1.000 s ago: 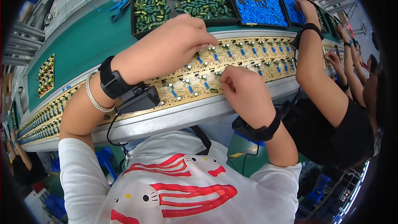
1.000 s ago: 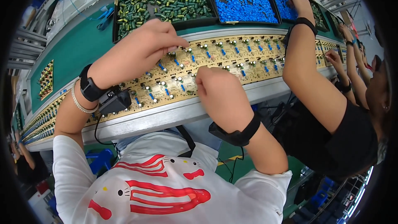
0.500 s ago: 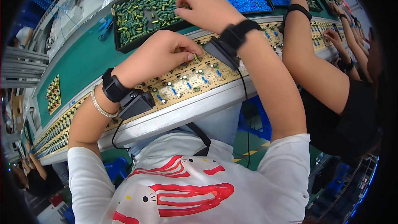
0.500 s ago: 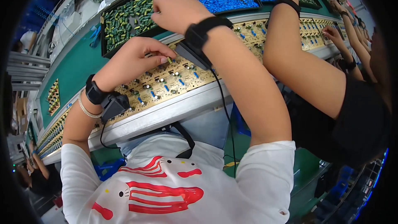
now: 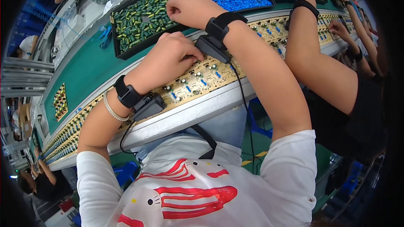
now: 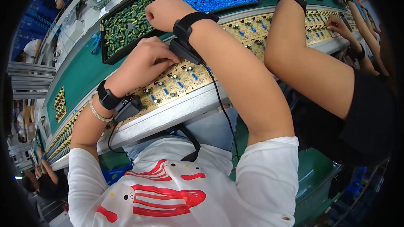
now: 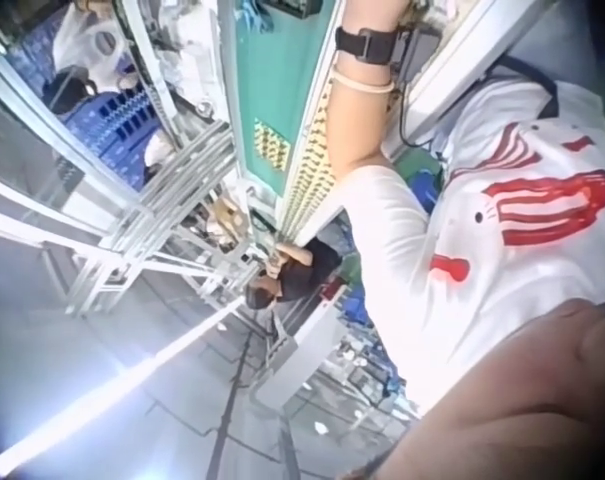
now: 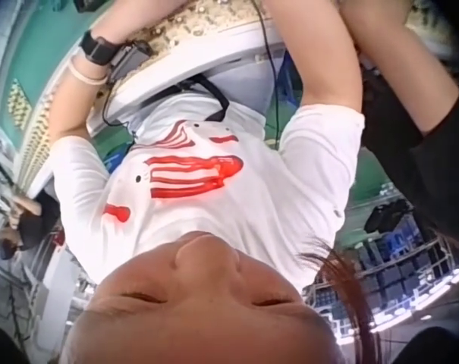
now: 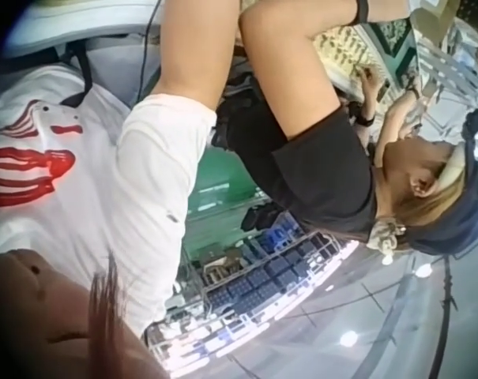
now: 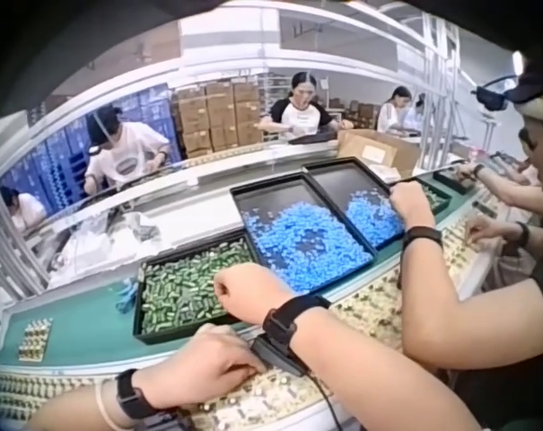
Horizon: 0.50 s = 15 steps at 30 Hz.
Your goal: The person assembles circuit boards by hand, picking up green capacitors and blue components from trays and inserting them into designated slots. They handle the items one at a time, repeating the process along the length of the boards.
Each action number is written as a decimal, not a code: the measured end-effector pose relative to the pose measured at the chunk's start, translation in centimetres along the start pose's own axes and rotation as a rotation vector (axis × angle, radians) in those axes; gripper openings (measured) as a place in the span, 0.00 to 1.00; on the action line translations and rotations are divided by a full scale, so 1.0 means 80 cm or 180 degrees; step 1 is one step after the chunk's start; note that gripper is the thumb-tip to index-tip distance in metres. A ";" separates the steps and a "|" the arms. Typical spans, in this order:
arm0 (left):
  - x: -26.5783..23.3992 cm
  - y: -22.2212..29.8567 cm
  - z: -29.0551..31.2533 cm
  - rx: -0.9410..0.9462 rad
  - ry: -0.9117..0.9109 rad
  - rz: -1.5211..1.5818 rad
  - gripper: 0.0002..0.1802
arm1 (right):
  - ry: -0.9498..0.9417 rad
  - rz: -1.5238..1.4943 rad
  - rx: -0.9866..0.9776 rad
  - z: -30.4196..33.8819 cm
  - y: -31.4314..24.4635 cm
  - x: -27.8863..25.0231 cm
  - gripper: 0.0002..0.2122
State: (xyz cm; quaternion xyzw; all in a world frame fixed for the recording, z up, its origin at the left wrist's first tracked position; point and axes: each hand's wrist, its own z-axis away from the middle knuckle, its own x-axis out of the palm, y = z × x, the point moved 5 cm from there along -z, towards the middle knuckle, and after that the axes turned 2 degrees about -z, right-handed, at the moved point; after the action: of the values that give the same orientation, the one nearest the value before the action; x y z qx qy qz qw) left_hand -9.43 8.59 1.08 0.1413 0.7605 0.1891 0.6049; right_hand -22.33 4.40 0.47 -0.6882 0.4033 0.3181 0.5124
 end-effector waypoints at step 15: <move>0.002 -0.002 0.006 0.0019 0.0038 -0.0051 0.06 | -0.0354 -0.0004 0.0123 -0.011 0.004 0.001 0.09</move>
State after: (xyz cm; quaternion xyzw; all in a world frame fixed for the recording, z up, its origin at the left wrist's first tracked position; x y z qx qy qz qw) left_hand -9.00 8.61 0.79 0.1359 0.7658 0.1828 0.6014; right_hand -22.58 3.51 0.45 -0.6596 0.3798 0.3477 0.5475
